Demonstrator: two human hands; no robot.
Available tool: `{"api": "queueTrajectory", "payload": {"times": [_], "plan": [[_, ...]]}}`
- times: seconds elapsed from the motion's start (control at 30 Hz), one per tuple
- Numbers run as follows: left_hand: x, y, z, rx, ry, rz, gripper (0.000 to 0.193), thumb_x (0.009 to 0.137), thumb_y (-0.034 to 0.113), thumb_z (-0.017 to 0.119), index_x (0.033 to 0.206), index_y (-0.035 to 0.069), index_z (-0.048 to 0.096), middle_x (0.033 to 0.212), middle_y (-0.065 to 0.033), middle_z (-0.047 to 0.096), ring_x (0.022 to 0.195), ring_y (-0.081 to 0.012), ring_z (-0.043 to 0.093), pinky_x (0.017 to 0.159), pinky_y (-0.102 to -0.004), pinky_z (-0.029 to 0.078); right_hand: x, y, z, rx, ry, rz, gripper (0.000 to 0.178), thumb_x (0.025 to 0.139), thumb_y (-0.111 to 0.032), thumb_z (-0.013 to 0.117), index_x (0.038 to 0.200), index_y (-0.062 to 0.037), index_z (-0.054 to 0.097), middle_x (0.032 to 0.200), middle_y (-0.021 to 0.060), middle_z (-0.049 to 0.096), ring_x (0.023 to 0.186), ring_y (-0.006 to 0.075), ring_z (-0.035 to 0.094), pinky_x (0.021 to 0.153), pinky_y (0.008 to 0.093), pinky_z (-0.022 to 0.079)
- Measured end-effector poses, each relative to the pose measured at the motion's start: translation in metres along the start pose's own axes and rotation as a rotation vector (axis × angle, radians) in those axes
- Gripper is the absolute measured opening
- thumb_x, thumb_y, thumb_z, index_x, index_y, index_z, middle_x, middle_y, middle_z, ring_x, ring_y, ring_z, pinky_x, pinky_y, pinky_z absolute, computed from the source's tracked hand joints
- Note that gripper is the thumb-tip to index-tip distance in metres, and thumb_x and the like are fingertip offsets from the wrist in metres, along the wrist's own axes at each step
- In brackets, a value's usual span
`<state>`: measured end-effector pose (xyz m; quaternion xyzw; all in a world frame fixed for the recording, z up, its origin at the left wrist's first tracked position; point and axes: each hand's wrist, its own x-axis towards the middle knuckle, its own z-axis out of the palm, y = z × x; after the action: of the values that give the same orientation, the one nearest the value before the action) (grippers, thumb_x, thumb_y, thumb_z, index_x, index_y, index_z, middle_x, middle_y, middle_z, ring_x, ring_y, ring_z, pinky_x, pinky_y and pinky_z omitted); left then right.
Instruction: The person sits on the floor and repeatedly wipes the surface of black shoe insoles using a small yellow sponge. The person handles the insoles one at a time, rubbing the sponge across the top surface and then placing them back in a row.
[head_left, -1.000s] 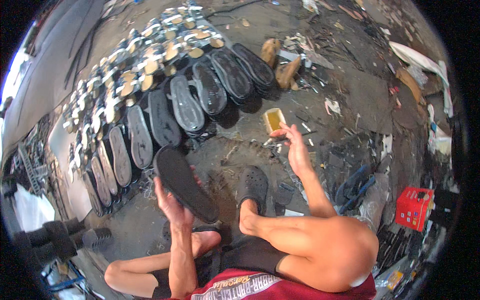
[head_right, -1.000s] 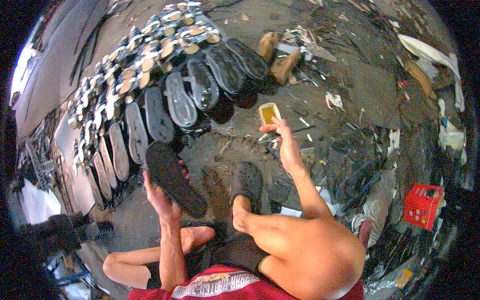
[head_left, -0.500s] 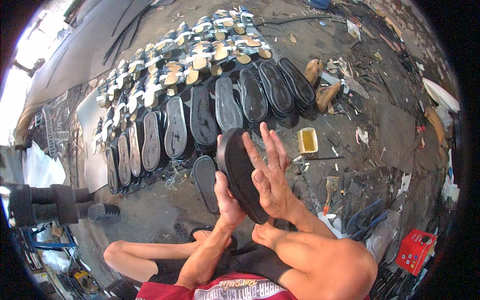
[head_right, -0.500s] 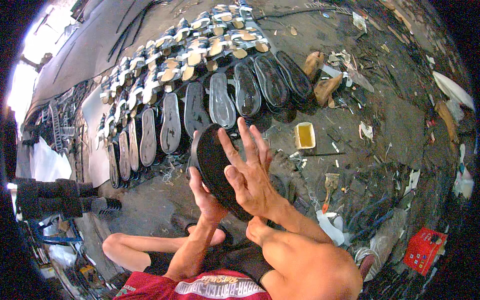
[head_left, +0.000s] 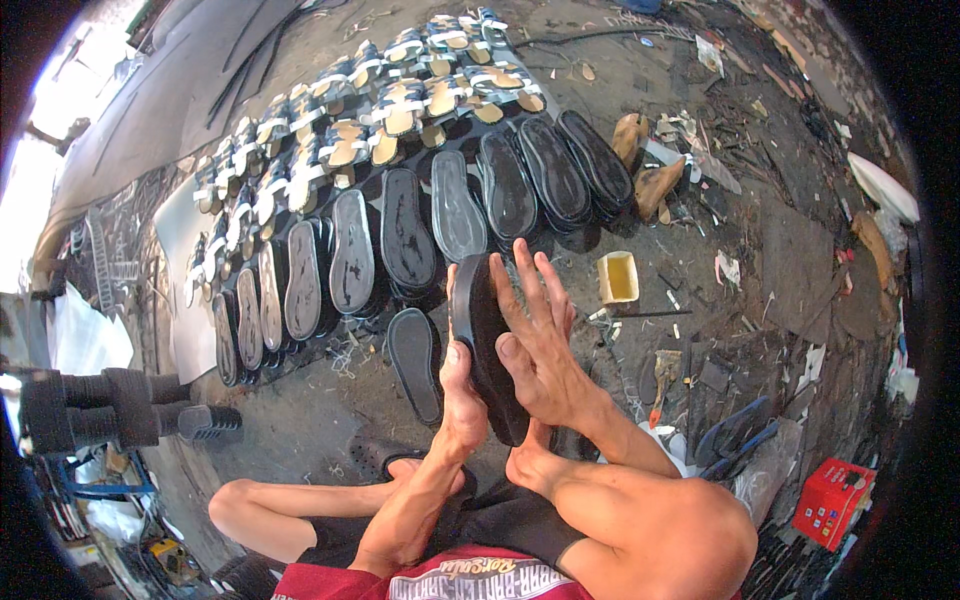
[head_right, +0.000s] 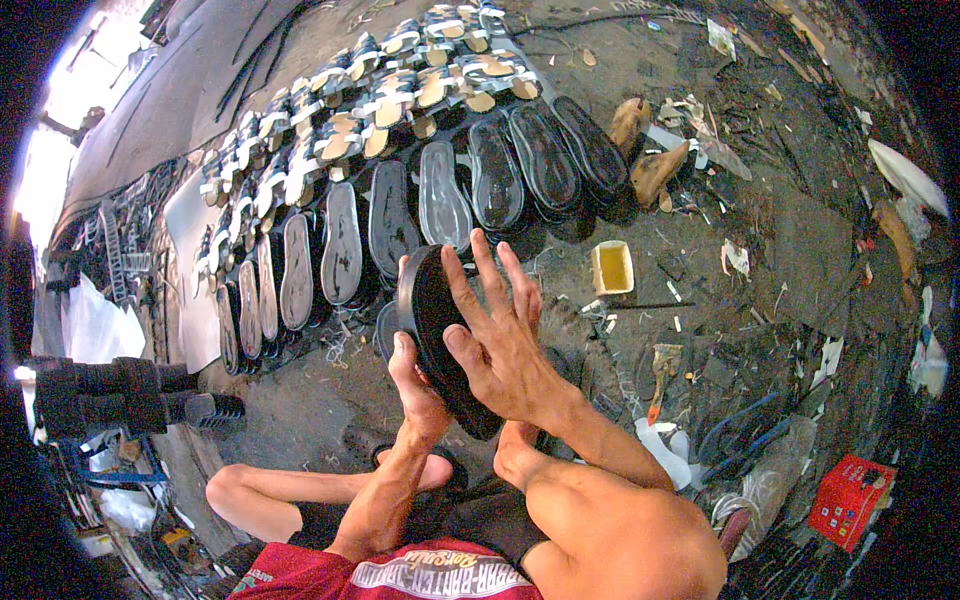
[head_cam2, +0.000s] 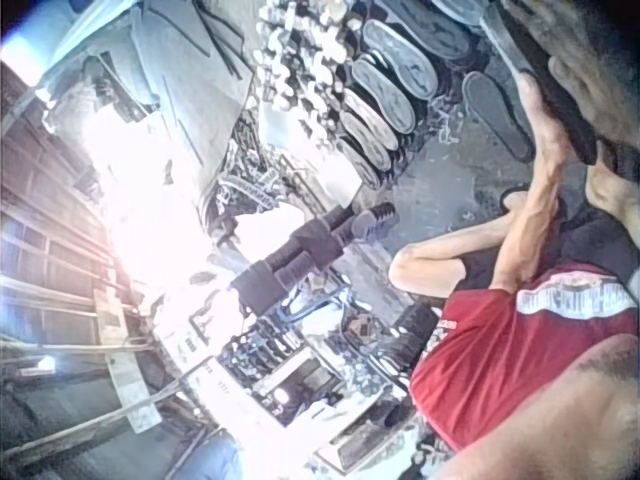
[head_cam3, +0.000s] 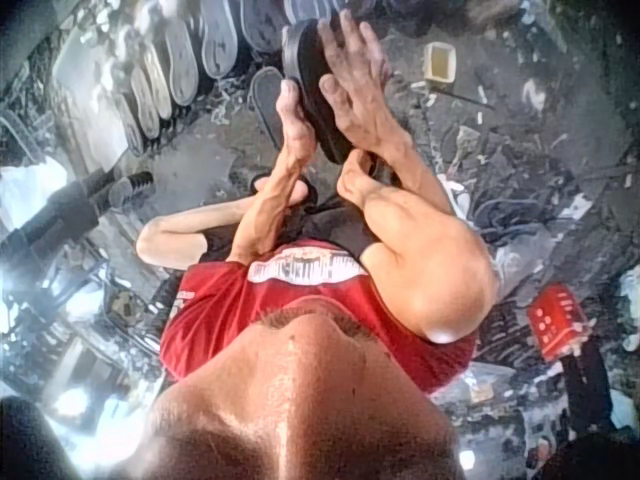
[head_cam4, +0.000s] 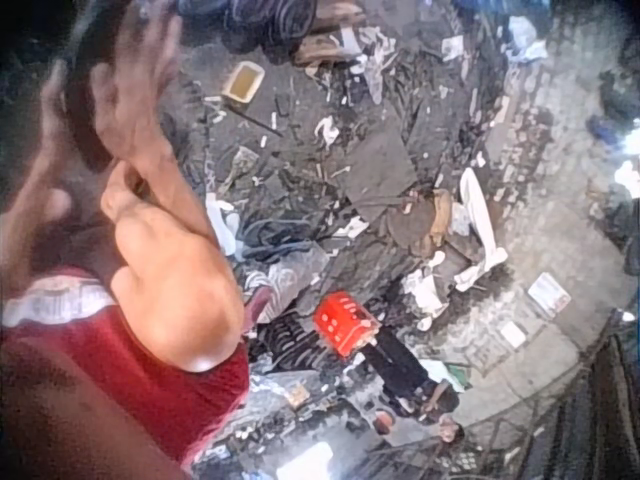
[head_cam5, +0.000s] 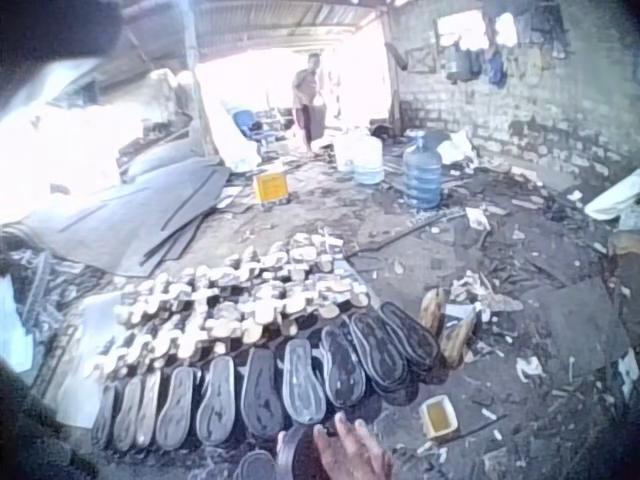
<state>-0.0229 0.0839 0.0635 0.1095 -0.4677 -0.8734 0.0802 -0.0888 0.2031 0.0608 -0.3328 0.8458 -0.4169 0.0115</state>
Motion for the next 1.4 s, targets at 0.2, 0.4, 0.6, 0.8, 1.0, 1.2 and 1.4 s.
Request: {"api": "queueTrajectory", "payload": {"times": [0.2, 0.4, 0.6, 0.8, 1.0, 1.2, 1.4], "plan": [[-0.006, 0.005, -0.008, -0.004, 0.036, -0.164, 0.081, 0.109, 0.056, 0.038, 0.173, 0.008, 0.021, 0.172, -0.0136, 0.038, 0.155, -0.0283, 0.043, 0.13, -0.0441, 0.033, 0.002, 0.007, 0.0, -0.061, -0.006, 0.007, 0.07, 0.114, -0.055, 0.035, 0.175, -0.0231, 0.027, 0.182, 0.0177, 0.013, 0.16, 0.0506, 0.018, 0.127, 0.0644, 0.013], [-0.006, 0.01, -0.014, -0.072, 0.067, -0.289, 0.075, 0.112, 0.059, 0.036, 0.166, 0.007, 0.039, 0.157, -0.0119, 0.056, 0.141, -0.0248, 0.058, 0.121, -0.0419, 0.044, 0.003, 0.01, -0.003, -0.116, -0.045, 0.006, 0.067, 0.114, -0.057, 0.033, 0.174, -0.0286, 0.03, 0.182, 0.0176, 0.014, 0.16, 0.0501, 0.018, 0.127, 0.0652, 0.013], [-0.004, 0.022, -0.01, -0.005, 0.085, -0.327, 0.07, 0.116, 0.058, 0.032, 0.162, 0.009, 0.046, 0.147, -0.0093, 0.064, 0.13, -0.0184, 0.064, 0.111, -0.0368, 0.051, 0.005, 0.015, -0.008, -0.15, -0.065, -0.028, 0.065, 0.114, -0.06, 0.031, 0.173, -0.0333, 0.033, 0.181, 0.0176, 0.016, 0.16, 0.0494, 0.019, 0.126, 0.0654, 0.012], [0.0, 0.026, -0.014, 0.045, 0.131, -0.359, 0.069, 0.114, 0.062, 0.035, 0.152, 0.01, 0.059, 0.126, -0.0061, 0.074, 0.103, -0.0164, 0.075, 0.086, -0.0324, 0.062, 0.007, 0.018, -0.011, -0.225, -0.106, -0.083, 0.065, 0.113, -0.063, 0.027, 0.172, -0.036, 0.035, 0.181, 0.0168, 0.017, 0.16, 0.0482, 0.019, 0.126, 0.0644, 0.013], [0.002, 0.037, -0.013, 0.002, 0.131, -0.443, 0.07, 0.114, 0.063, 0.034, 0.148, 0.008, 0.061, 0.117, -0.0098, 0.076, 0.092, -0.0196, 0.076, 0.075, -0.0336, 0.064, 0.007, 0.021, -0.016, -0.318, -0.155, -0.139, 0.062, 0.114, -0.064, 0.027, 0.17, -0.0406, 0.038, 0.182, 0.0128, 0.017, 0.161, 0.0472, 0.019, 0.125, 0.0665, 0.014], [0.004, 0.043, -0.018, -0.059, 0.128, -0.537, 0.074, 0.112, 0.067, 0.035, 0.146, 0.008, 0.062, 0.11, -0.013, 0.076, 0.085, -0.0222, 0.076, 0.072, -0.0353, 0.064, 0.006, 0.02, -0.023, -0.37, -0.231, -0.168, 0.059, 0.113, -0.065, 0.029, 0.167, -0.0468, 0.04, 0.182, 0.0101, 0.016, 0.162, 0.0449, 0.019, 0.124, 0.0687, 0.016], [0.004, 0.045, -0.022, -0.134, 0.146, -0.651, 0.076, 0.109, 0.071, 0.038, 0.143, 0.008, 0.064, 0.103, -0.0151, 0.077, 0.075, -0.0258, 0.075, 0.063, -0.0383, 0.064, 0.005, 0.018, -0.03, -0.43, -0.295, -0.228, 0.058, 0.111, -0.069, 0.032, 0.165, -0.0506, 0.042, 0.182, 0.0077, 0.016, 0.162, 0.0433, 0.019, 0.124, 0.0699, 0.019]]}}
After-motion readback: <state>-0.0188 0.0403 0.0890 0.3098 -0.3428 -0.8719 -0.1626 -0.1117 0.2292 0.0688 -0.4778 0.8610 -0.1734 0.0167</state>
